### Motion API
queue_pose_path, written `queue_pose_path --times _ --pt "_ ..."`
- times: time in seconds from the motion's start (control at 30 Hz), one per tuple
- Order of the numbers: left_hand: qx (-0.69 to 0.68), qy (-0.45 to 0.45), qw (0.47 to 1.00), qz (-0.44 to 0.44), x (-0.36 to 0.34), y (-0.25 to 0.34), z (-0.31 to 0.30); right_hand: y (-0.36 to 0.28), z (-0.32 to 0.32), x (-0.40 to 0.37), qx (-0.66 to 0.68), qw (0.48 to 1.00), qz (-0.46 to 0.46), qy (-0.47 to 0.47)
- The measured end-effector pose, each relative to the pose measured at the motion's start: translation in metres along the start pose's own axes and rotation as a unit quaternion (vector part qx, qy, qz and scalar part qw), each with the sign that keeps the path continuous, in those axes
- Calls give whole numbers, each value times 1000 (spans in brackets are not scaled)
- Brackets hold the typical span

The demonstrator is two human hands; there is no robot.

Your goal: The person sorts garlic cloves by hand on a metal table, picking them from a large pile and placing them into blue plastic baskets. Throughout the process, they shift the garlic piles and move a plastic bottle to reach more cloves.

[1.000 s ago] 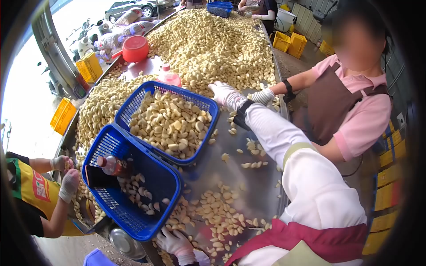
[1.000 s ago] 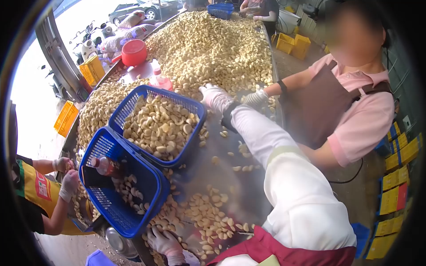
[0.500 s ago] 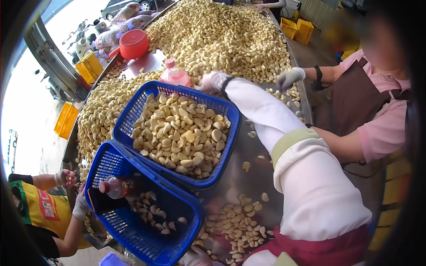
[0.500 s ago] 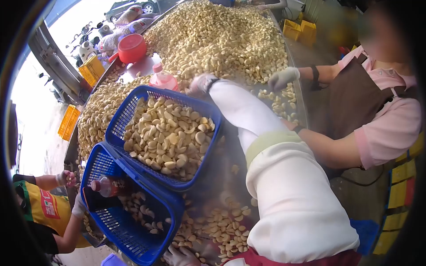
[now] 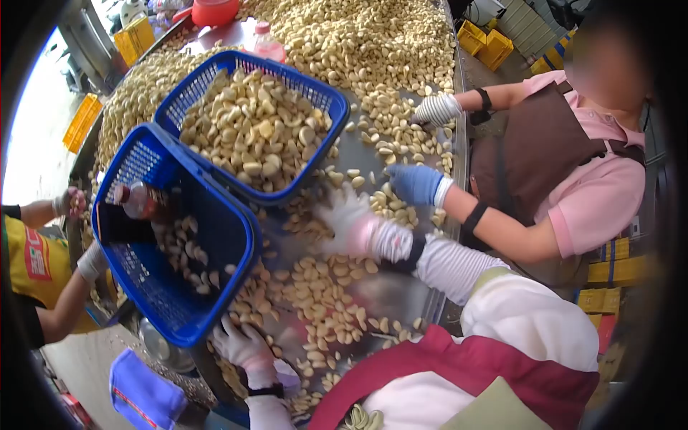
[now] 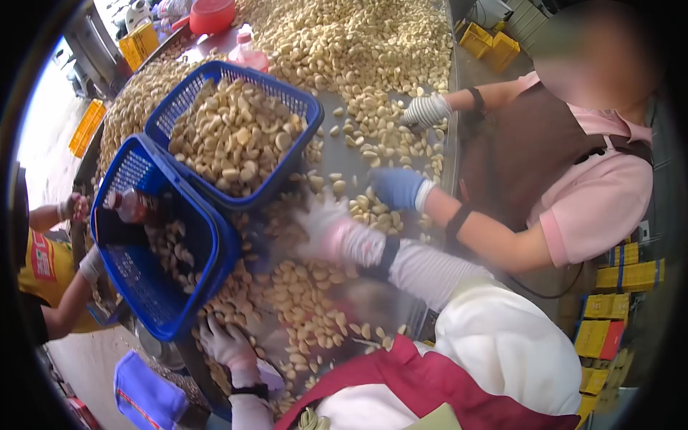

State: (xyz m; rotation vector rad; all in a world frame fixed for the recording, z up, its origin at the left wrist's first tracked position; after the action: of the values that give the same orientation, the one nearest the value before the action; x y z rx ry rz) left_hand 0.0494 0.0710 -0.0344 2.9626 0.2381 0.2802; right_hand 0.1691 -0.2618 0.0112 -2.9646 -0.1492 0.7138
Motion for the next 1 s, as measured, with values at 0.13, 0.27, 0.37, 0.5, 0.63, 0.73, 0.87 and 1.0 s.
queue_pose_path --times 0.13,0.27,0.37,0.5,0.63,0.73,0.87,1.0 --pt "-13 23 1000 4 -1 -1 0 -64 35 -97 16 985 -170 -3" --pt "-15 45 999 15 0 -1 -2 -77 52 -166 15 932 -356 -69" --pt "-31 43 999 11 -1 0 -4 -54 63 -154 25 896 -314 -312" --pt "-34 54 998 14 -2 -1 -4 -14 24 -45 33 992 -69 -97" --pt "-24 54 998 14 0 0 -6 -6 19 8 47 986 -66 147" --pt "-50 42 998 13 -2 -1 -6 -4 21 9 106 987 -28 121" --pt "-38 43 998 14 -2 -5 2 -12 5 -27 186 971 -46 140" --pt "-115 50 979 159 -13 68 -43 -30 47 -76 214 972 -92 -23"
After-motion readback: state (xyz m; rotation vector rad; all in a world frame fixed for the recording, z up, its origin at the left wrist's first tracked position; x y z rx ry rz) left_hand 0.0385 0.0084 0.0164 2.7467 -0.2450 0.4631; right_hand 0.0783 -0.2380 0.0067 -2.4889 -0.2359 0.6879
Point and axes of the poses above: each hand's wrist, its own x-axis towards the middle knuckle, its own z-axis out of the palm, y = z × x, the point moved 7 cm from there along x, towards the middle knuckle
